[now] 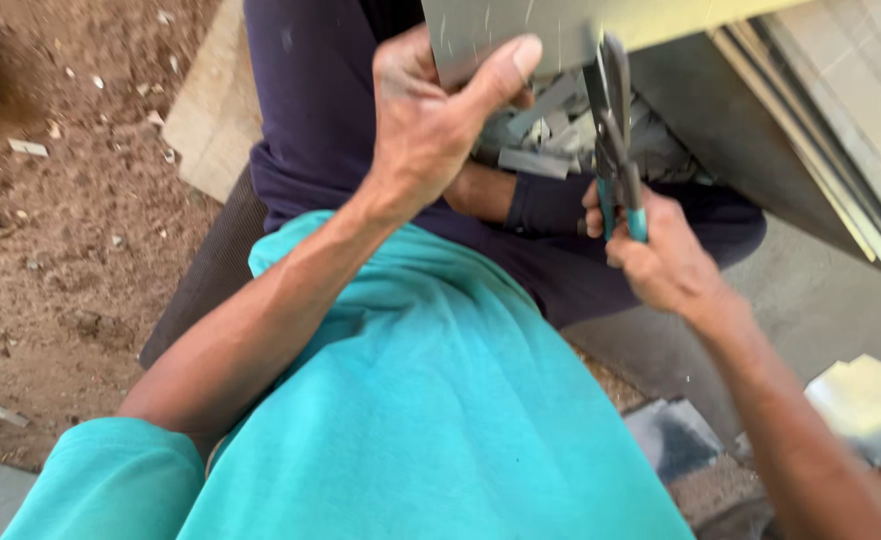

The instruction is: The person sits on the ground and uses tin snips to cut a large rectangular metal sheet. They repeatedly reposition the sheet and cut along its edges, creating small metal scraps that fall to the ground.

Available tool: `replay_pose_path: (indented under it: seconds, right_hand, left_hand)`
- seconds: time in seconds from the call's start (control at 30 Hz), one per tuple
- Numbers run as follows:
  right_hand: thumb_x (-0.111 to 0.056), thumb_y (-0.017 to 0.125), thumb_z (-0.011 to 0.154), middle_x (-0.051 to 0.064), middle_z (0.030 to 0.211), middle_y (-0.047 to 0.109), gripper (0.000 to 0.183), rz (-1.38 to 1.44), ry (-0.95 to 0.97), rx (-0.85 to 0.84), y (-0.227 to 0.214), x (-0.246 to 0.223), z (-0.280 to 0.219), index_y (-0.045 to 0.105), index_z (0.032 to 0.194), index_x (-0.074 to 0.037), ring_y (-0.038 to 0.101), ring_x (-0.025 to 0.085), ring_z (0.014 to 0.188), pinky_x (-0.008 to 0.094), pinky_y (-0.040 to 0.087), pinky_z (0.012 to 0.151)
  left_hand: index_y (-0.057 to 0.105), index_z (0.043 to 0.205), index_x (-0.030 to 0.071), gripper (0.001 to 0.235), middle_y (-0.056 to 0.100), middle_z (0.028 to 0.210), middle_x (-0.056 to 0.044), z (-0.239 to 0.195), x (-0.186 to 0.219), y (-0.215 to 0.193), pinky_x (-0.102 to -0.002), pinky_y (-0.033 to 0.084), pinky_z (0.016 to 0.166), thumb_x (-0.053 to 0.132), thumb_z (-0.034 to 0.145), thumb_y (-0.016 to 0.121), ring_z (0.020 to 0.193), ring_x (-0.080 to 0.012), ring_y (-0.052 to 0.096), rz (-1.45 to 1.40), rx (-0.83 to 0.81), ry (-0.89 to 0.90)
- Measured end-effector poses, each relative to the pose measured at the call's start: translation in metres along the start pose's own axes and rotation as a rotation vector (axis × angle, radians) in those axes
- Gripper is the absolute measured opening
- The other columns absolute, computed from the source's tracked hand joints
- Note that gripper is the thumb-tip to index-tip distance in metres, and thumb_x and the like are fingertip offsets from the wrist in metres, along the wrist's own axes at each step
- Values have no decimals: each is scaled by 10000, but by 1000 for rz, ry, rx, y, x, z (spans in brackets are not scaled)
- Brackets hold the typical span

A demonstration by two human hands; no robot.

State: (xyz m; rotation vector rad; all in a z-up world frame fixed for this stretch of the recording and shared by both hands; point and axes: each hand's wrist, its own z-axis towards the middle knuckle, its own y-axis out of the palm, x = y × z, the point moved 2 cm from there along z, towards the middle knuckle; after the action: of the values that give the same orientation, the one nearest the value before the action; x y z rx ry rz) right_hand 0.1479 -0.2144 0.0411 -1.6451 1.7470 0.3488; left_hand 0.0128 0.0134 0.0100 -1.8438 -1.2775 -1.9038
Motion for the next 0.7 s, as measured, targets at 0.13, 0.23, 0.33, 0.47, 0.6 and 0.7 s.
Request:
replay_pose_path:
  seconds: [0.13, 0.23, 0.33, 0.47, 0.6, 0.7]
  right_hand:
    - [-6, 508, 732, 83, 891, 657, 424, -216, -96, -71, -23, -6, 7, 585, 1149, -23, 604, 175, 740, 324, 520, 695]
    - [17, 498, 736, 102, 880, 647, 377, -301, -155, -90, -23, -13, 8, 584, 1102, 2, 635, 191, 814, 340, 526, 760]
    - [10, 514, 786, 97, 866, 672, 310, -362, -96, -104, -35, -8, 7, 618, 1078, -13, 644, 194, 804, 346, 533, 747]
    - [-26, 544, 839, 113, 854, 682, 229, -507, -24, -109, -50, -2, 20, 683, 1021, -33, 666, 199, 765, 360, 544, 711]
    - [-78, 558, 885, 147, 823, 698, 223, -465, 54, -94, -41, -19, 16, 708, 1041, -24, 639, 229, 746, 377, 524, 703]
    - [-81, 562, 694, 64, 955, 713, 481, -13, 58, -92, 14, -35, 2, 634, 1167, -25, 668, 155, 843, 313, 558, 744]
  left_hand:
    - [743, 994, -15, 153, 745, 853, -66, 2, 3, 3, -251, 584, 663, 135, 1011, 769, 724, -111, 706, -7, -6, 32]
    - [740, 976, -11, 152, 747, 848, -77, 0, 7, -1, -253, 560, 632, 136, 1006, 769, 707, -114, 696, 11, -3, 12]
    - [747, 983, -5, 163, 761, 854, -88, 1, 3, 2, -252, 559, 627, 154, 1010, 768, 697, -117, 698, 11, -28, 17]
    - [749, 974, 4, 187, 752, 806, -87, 1, 2, -4, -255, 590, 618, 188, 995, 771, 673, -121, 709, 45, -29, -5]
    - [763, 1035, -3, 192, 781, 885, -90, 1, 6, -5, -270, 650, 742, 189, 1025, 757, 795, -132, 761, 43, -32, 30]
    - [770, 1054, -14, 180, 786, 937, -92, 5, 9, -5, -271, 649, 780, 163, 1022, 757, 836, -132, 765, 26, -10, 15]
